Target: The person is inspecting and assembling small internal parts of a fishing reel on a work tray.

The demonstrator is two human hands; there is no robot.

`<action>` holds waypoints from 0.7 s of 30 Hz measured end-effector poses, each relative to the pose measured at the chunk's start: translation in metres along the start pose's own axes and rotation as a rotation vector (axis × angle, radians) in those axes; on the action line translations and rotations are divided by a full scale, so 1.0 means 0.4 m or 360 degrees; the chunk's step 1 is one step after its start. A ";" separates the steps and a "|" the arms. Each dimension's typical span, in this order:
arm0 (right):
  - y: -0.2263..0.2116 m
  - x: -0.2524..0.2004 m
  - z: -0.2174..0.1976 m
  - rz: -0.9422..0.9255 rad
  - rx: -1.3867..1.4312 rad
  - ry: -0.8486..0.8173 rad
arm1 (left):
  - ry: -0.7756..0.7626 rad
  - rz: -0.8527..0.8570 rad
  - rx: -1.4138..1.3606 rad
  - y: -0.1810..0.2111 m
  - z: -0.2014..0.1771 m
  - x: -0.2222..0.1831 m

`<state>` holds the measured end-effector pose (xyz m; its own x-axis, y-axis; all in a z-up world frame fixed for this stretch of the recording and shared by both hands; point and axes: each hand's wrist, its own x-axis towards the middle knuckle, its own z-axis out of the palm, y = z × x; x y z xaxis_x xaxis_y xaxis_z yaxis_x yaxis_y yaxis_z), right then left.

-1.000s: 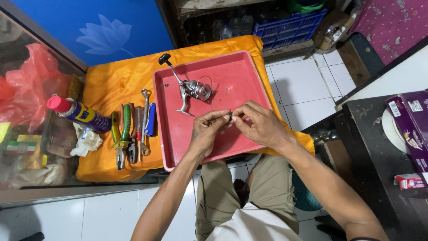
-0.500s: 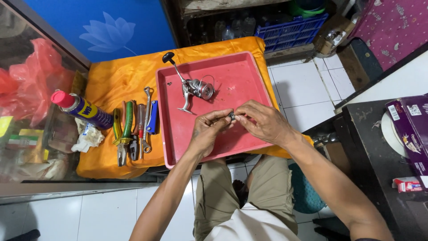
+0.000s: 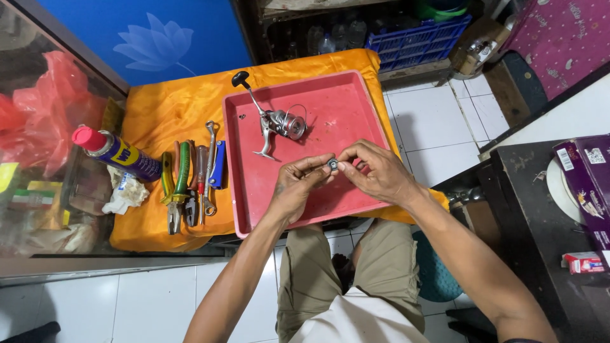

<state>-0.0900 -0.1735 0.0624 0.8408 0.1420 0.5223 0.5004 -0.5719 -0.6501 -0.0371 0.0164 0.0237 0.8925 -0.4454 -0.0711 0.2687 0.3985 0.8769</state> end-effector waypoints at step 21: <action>0.079 -0.033 0.046 0.0158 0.0050 0.0078 | 0.0123 0.0074 0.0035 -0.024 -0.007 0.046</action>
<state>-0.0813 -0.1786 0.0248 0.8761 0.0459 0.4800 0.4218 -0.5555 -0.7166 -0.0222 0.0066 0.0128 0.9292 -0.3636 -0.0660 0.2195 0.3994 0.8901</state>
